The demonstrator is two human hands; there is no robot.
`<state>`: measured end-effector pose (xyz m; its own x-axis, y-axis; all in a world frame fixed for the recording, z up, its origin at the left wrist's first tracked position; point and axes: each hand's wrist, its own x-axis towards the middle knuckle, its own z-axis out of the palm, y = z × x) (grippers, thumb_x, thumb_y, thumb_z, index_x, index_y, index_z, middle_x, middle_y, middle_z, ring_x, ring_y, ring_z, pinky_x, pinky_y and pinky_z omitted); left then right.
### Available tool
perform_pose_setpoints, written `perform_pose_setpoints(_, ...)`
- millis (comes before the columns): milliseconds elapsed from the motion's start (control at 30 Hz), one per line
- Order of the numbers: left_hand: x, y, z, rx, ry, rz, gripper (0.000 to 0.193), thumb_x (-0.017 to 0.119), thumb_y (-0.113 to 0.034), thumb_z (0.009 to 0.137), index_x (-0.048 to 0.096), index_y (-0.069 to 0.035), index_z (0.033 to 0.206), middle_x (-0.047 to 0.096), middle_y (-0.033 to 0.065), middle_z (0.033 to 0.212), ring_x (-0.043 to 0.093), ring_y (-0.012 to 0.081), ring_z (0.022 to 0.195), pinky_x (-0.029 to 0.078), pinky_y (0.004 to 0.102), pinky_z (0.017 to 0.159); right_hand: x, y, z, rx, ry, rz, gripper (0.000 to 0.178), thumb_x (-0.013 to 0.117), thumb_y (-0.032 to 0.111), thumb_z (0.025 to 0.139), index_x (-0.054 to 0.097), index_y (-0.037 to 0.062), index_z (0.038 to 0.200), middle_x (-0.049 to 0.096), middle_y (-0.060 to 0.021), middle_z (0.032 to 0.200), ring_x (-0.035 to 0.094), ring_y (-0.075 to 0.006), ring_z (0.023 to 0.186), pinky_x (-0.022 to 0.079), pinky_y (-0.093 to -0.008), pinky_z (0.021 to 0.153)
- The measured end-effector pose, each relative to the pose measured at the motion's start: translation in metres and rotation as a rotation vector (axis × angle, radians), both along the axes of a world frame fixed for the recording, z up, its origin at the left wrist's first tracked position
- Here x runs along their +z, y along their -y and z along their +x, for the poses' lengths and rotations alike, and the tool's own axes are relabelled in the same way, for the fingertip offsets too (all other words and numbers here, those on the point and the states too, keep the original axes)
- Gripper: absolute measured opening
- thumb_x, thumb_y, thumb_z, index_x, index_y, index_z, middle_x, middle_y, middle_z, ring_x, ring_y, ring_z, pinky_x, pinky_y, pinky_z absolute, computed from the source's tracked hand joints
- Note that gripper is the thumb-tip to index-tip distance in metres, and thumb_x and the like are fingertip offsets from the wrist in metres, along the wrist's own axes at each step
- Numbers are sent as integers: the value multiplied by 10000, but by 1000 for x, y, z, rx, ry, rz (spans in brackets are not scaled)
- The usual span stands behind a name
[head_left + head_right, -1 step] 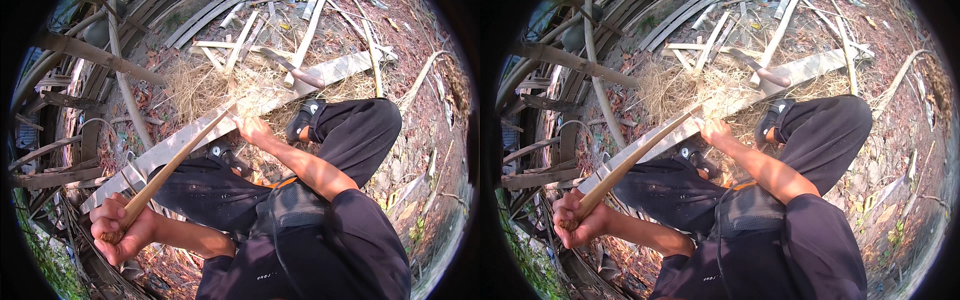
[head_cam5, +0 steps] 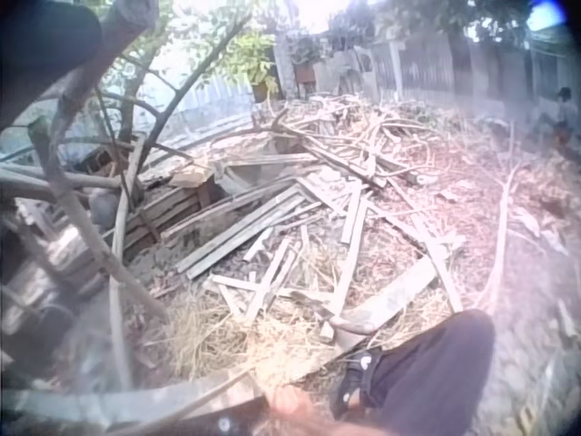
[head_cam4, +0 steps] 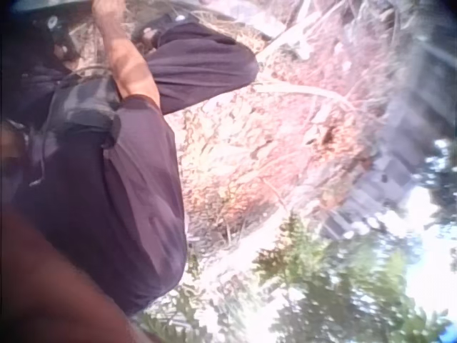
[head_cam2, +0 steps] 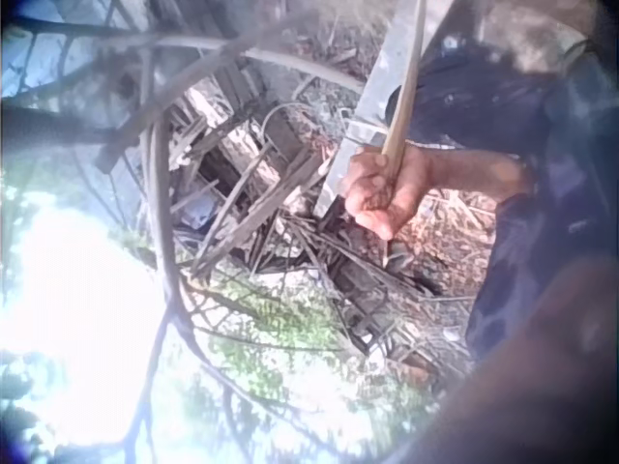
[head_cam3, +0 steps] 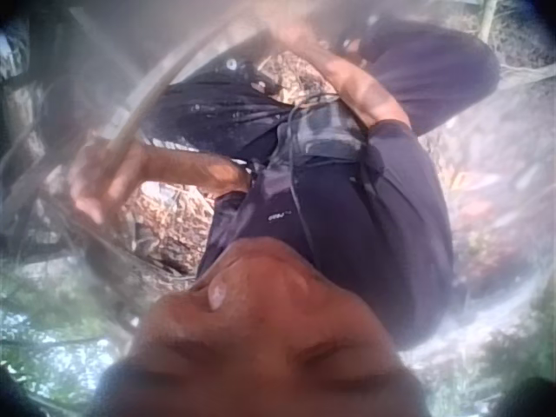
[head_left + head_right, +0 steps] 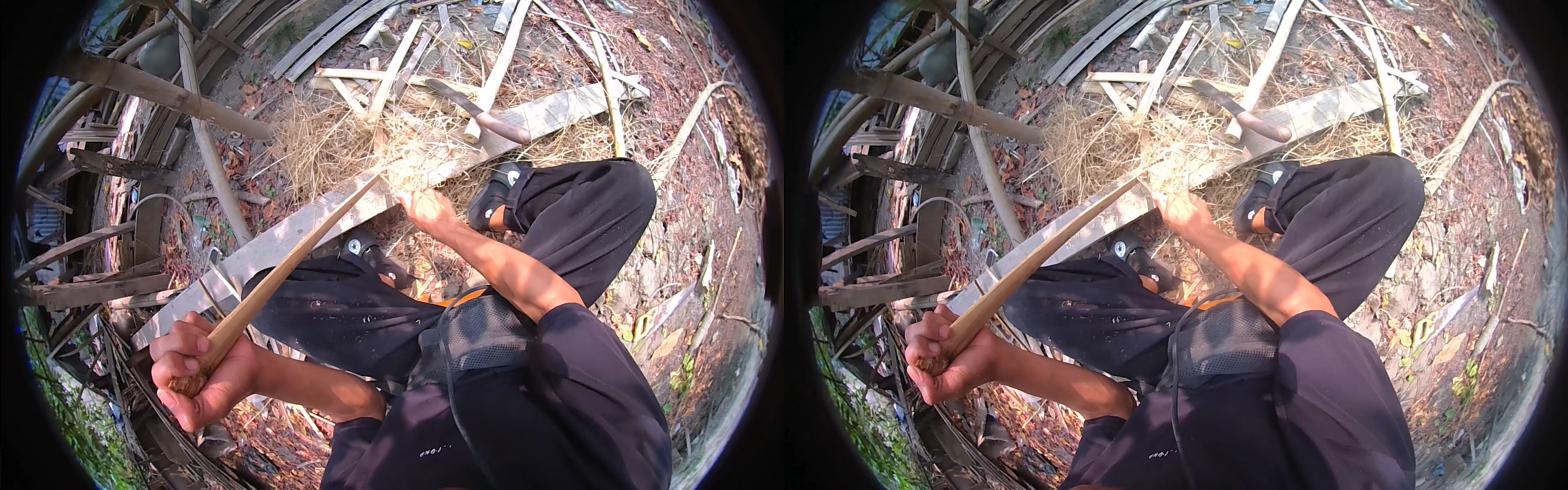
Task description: The person sits on the ground and uses a blue utility knife to carve a piece of light-colored wood. They hold the wood in their left hand and carefully shave off thin strips with the knife in their right hand, rotating the wood to work on different sides.
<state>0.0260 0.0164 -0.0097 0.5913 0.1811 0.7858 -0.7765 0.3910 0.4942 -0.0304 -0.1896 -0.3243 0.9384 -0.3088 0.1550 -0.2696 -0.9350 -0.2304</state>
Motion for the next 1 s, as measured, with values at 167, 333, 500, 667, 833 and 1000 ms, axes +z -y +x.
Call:
perform_pose_setpoints(167, -3, -10, -6, 88, 0, -3, 386, 422, -381, 832, 327, -95, 590, 317, 27, 596, 284, 112, 496, 196, 257, 453, -40, 11, -2, -283, -142, 610, 488, 416, 440, 928, 624, 1, 984, 622, -260, 958, 611, -373, 916, 488, -447, 808)
perform_pose_setpoints(333, -2, -7, 3, 172, -29, -68, 387, 435, -390, 829, 342, -99, 593, 312, 24, 604, 304, 116, 537, 198, 257, 464, 56, -8, 26, -148, 122, 585, 351, 450, 345, 913, 577, 25, 979, 618, -207, 833, 611, -375, 768, 496, -467, 742)
perform_pose_setpoints(500, -1, -11, 5, 56, 9, 12, 395, 447, -393, 836, 348, -98, 592, 324, 26, 591, 245, 106, 455, 185, 260, 445, -55, 14, 21, -108, -71, 321, 347, 413, 312, 940, 588, 18, 883, 627, -187, 827, 625, -339, 786, 508, -433, 694)
perform_pose_setpoints(667, -7, -32, 12, 49, -27, 22, 351, 490, -376, 780, 373, -107, 586, 333, 16, 615, 274, 113, 514, 200, 257, 485, -1, 3, 23, -89, 63, 588, 408, 423, 370, 928, 526, 3, 1075, 602, -286, 931, 600, -429, 861, 477, -491, 767)
perform_pose_setpoints(833, 5, -39, 30, 302, -36, -15, 328, 438, -349, 791, 402, -87, 596, 365, 31, 581, 376, 119, 474, 262, 238, 443, 28, -5, 42, -269, -19, 916, 407, 463, 310, 908, 435, -48, 1099, 582, -296, 738, 578, -456, 729, 441, -502, 688)
perform_pose_setpoints(1000, 23, -43, 32, 329, 45, 80, 323, 446, -335, 800, 416, -72, 613, 363, 47, 592, 357, 131, 489, 266, 240, 460, 30, -1, 35, -251, -48, 1028, 328, 460, 236, 909, 424, -21, 1110, 584, -296, 757, 567, -486, 766, 435, -521, 685)
